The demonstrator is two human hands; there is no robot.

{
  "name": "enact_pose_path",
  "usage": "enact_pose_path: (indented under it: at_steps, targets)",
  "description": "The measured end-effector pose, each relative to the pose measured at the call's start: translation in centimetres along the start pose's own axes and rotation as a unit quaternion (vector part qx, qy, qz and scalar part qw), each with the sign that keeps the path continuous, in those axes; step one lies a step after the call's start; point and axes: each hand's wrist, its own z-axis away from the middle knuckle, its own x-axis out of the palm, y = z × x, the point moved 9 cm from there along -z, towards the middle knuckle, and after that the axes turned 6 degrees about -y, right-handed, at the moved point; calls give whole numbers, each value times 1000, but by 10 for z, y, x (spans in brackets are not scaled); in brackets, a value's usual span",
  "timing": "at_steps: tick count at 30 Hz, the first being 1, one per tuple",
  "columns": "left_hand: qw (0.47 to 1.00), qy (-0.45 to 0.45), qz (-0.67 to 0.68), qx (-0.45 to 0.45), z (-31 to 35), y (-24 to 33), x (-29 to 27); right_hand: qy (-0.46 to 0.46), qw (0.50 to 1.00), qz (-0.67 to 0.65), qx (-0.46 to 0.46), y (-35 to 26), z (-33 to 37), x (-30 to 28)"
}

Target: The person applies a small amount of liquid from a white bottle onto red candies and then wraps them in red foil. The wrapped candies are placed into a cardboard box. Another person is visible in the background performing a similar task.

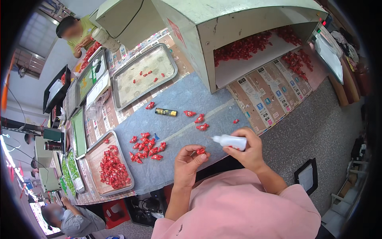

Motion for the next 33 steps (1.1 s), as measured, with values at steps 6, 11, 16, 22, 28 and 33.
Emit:
enact_pose_path:
  at_steps: [6, 11, 16, 22, 28, 33]
  targets:
    - [999, -6, 14, 34, 3, 6, -6, -62, 998, 13, 3, 19, -15, 36]
    - [995, -49, 81, 31, 7, 8, -3, -102, 994, 40, -17, 24, -15, 54]
    - [985, -99, 144, 9, 8, 5, 5, -128, 991, -32, 27, 37, -10, 52]
    - [977, -117, 175, -10, 12, -5, 8, -106, 992, 61, -24, 6, -15, 18]
    - [970, -136, 202, -20, 16, -7, 17, -23, 976, 206, -67, 23, -29, -26]
    - [969, -143, 200, -26, 18, -15, 17, -79, 972, 207, -77, 42, -33, -17]
